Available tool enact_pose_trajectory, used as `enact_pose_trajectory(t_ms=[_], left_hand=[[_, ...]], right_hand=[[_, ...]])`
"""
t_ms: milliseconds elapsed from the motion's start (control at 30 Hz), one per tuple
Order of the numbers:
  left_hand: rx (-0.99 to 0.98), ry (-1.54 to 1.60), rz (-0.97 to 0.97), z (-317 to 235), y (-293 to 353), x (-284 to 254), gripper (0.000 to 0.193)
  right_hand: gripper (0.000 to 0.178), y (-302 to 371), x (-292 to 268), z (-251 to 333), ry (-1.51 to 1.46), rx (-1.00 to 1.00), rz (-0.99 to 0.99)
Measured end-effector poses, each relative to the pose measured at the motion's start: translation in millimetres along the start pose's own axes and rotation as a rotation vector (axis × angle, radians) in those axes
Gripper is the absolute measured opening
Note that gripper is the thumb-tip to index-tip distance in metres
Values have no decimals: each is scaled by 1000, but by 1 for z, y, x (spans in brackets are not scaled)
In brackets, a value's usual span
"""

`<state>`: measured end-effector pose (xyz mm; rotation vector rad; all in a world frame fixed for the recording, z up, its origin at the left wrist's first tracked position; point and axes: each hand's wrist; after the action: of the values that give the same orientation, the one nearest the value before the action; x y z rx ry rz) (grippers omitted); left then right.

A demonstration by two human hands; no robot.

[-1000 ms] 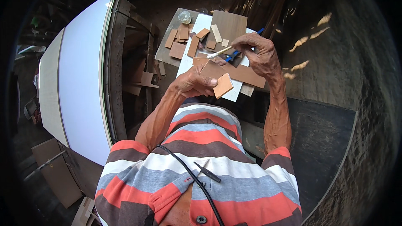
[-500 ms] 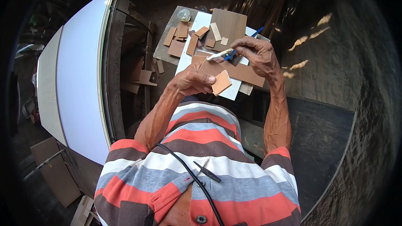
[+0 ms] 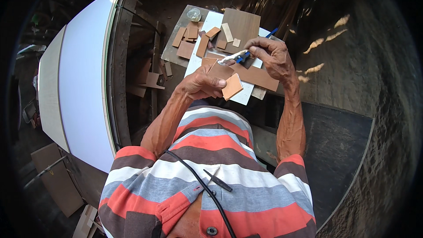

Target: The person is assembling small wooden pieces on a workbench. They pick up individual pieces, align them, and apply glue to the edges before pressing them together to form a larger structure. The process involves repeated handling of small blocks and careful alignment of joints.

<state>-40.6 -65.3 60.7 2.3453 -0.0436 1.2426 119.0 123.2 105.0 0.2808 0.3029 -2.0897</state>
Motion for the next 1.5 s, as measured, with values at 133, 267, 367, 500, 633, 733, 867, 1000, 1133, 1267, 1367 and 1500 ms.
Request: enact_pose_trajectory(t_ms=[133,267,367,500,633,733,867,1000,1133,1267,1367,1500], left_hand=[[1,27,10,-1,2,7,67],[-28,24,28,1,2,3,64],[-50,20,35,-4,4,5,57],[-57,-1,35,-3,2,-3,54],[-43,27,34,-5,3,3,53],[-7,20,19,-9,4,7,54],[14,0,24,-3,-2,-4,71],[28,5,8,0,-6,-8,78],[28,14,-1,-2,-4,-9,80],[27,14,-19,-4,-4,-8,77],[21,5,-10,-2,-5,-11,75],[-15,-35,-40,-5,-2,-1,71]], right_hand=[[13,-6,6,-2,-22,-51,6],[12,-10,7,-1,62,-85,25],[11,-10,5,-5,53,-113,39],[11,-9,3,-7,117,-104,72],[11,-6,-2,-12,146,-128,86],[13,-3,-3,-9,118,-109,82],[10,0,-8,-6,159,-34,90],[10,3,-13,-4,173,-38,101],[11,7,-15,-4,102,-34,57],[11,7,-14,-6,37,-11,13],[11,5,-10,-2,65,-19,48],[11,-1,-6,-9,81,-66,50]])
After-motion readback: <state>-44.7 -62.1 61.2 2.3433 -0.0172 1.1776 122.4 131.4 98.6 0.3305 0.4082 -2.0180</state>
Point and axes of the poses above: each hand's wrist, its own y-axis away from the middle knuckle, its own x-axis out of the palm, z = x × y, and after that the axes turned 9 degrees about -x, right-handed
